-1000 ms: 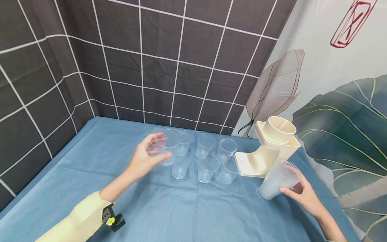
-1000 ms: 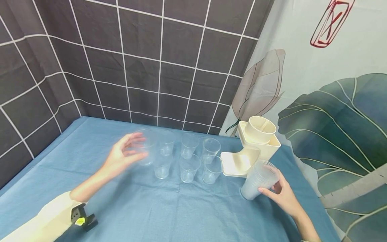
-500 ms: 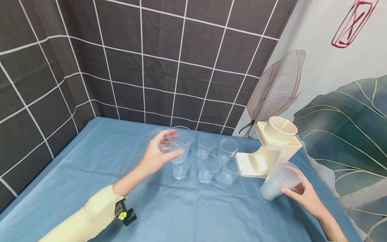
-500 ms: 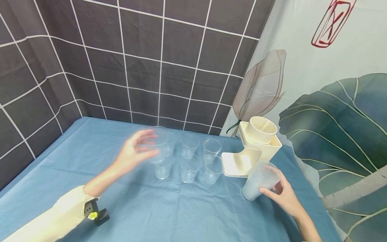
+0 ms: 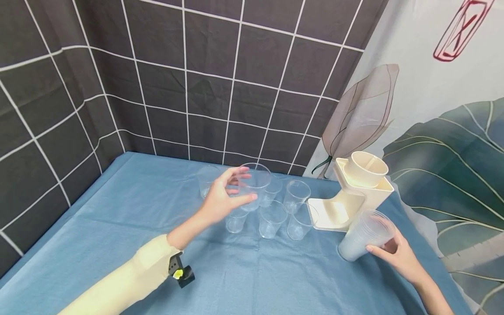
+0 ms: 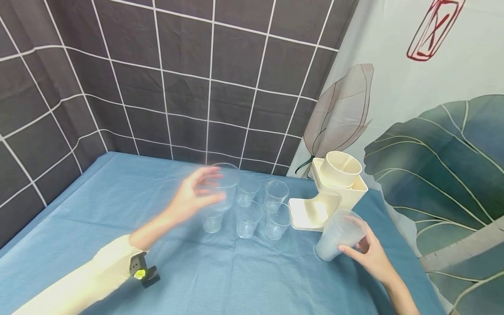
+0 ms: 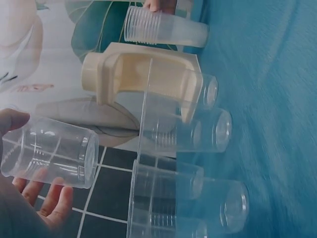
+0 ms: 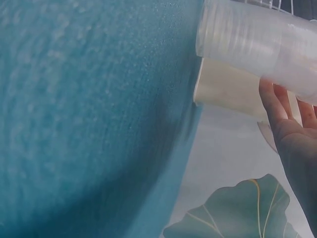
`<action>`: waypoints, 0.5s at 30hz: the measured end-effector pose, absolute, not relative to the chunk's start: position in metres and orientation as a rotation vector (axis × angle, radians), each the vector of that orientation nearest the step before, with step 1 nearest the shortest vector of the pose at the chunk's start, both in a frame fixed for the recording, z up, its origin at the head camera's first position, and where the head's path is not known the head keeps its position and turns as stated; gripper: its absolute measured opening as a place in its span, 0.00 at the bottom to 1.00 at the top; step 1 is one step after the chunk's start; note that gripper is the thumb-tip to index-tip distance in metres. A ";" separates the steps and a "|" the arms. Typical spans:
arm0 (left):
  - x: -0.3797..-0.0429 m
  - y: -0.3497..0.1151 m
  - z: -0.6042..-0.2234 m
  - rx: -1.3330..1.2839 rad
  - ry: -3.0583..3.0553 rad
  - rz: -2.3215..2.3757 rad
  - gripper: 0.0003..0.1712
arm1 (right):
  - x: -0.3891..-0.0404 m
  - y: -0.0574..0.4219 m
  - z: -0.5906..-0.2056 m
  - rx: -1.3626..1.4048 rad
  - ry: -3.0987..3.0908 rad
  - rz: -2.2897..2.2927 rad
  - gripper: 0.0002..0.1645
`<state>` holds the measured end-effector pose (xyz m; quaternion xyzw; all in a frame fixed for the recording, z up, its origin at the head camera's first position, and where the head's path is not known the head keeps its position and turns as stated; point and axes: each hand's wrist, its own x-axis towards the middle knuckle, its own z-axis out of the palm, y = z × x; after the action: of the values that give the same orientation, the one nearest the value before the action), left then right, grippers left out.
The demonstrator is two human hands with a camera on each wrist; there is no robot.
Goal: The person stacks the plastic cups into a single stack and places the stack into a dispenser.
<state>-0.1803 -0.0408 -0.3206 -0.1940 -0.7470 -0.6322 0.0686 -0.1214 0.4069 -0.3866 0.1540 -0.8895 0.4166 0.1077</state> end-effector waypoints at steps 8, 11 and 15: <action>-0.184 -0.023 -0.321 -0.616 -2.235 -1.956 0.36 | -0.122 0.408 -0.387 0.461 -2.612 1.216 0.48; -0.185 -0.016 -0.320 -0.636 -2.247 -1.946 0.36 | -0.122 0.408 -0.387 0.469 -2.608 1.225 0.48; -0.185 -0.009 -0.319 -0.658 -2.257 -1.945 0.36 | -0.123 0.408 -0.387 0.469 -2.609 1.226 0.48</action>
<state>-0.1849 -0.0087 -0.3192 -0.2153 -0.7390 -0.6368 0.0451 -0.1226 0.4078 -0.3872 0.1594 -0.8879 0.4172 0.1102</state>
